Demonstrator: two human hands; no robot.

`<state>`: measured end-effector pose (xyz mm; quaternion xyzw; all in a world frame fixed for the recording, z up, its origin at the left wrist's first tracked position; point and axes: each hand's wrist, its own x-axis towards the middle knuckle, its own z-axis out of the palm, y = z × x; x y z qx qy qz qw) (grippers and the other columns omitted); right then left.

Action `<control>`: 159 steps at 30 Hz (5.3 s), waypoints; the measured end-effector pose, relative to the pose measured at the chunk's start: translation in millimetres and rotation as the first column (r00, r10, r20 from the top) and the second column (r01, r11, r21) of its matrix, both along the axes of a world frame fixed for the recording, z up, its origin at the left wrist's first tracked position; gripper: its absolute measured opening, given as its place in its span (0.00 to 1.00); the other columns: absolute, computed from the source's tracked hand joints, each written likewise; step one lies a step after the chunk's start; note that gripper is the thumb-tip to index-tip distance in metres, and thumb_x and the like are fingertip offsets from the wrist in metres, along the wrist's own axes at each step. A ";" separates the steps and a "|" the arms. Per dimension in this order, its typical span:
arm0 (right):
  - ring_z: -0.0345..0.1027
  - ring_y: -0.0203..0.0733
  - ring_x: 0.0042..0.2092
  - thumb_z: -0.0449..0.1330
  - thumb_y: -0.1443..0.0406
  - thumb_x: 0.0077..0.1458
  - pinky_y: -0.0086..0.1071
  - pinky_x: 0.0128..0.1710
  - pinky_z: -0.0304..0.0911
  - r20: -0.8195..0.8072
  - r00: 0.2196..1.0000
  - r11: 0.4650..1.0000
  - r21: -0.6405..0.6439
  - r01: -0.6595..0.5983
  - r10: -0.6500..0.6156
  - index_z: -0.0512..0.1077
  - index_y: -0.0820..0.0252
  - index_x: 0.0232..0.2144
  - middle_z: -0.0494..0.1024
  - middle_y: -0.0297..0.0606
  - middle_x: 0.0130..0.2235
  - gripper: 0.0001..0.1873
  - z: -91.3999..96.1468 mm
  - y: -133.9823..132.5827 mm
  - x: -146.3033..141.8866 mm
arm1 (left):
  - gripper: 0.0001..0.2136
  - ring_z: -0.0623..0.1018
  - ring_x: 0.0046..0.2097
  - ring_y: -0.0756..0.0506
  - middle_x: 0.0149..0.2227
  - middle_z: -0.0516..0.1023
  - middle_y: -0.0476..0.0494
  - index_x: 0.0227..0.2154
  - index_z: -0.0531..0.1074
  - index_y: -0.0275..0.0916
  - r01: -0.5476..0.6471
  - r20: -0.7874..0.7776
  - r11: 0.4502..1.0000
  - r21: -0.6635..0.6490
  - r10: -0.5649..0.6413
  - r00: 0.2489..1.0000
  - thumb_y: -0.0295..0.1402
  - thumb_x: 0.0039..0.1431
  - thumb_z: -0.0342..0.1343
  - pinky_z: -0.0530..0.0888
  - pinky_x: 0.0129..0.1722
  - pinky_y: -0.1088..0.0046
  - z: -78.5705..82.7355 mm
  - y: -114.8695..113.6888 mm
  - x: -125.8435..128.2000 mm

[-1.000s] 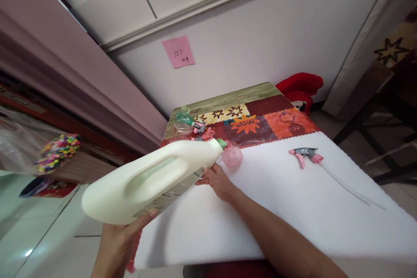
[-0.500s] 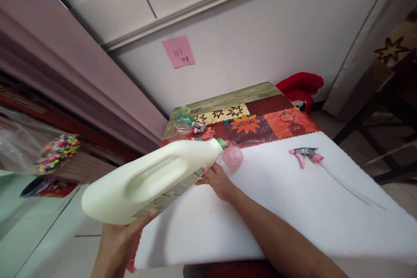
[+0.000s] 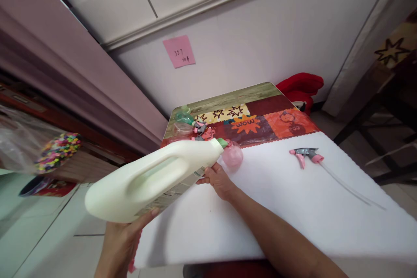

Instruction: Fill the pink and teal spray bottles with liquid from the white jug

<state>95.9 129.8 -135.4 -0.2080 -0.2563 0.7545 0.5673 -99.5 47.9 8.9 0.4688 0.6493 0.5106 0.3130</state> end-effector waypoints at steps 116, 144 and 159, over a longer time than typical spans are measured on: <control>0.78 0.54 0.51 0.65 0.44 0.55 0.47 0.52 0.73 0.391 0.853 0.902 0.389 0.186 -0.344 0.77 0.54 0.46 0.84 0.42 0.42 0.25 202.7 -11.7 122.2 | 0.34 0.80 0.41 0.34 0.43 0.80 0.34 0.50 0.75 0.38 0.670 0.864 0.718 0.191 -0.446 0.232 0.56 0.44 0.63 0.77 0.42 0.53 -11.0 20.9 149.4; 0.78 0.53 0.50 0.69 0.48 0.54 0.48 0.55 0.72 0.125 0.941 0.909 0.326 0.260 -0.314 0.79 0.52 0.40 0.85 0.39 0.40 0.18 196.5 -25.9 101.8 | 0.26 0.56 0.12 0.59 0.28 0.75 0.45 0.46 0.76 0.29 0.801 0.911 0.434 0.412 -0.183 -0.369 0.47 0.71 0.42 0.56 0.11 0.80 -34.5 2.7 146.3; 0.81 0.48 0.41 0.67 0.47 0.55 0.42 0.48 0.74 0.196 0.924 0.926 0.263 0.272 -0.327 0.79 0.55 0.40 0.85 0.37 0.36 0.20 201.5 -29.2 95.1 | 0.36 0.61 0.13 0.57 0.29 0.76 0.43 0.45 0.77 0.28 0.803 0.904 0.416 0.428 -0.204 -0.376 0.61 0.63 0.44 0.55 0.10 0.78 -34.1 4.9 145.9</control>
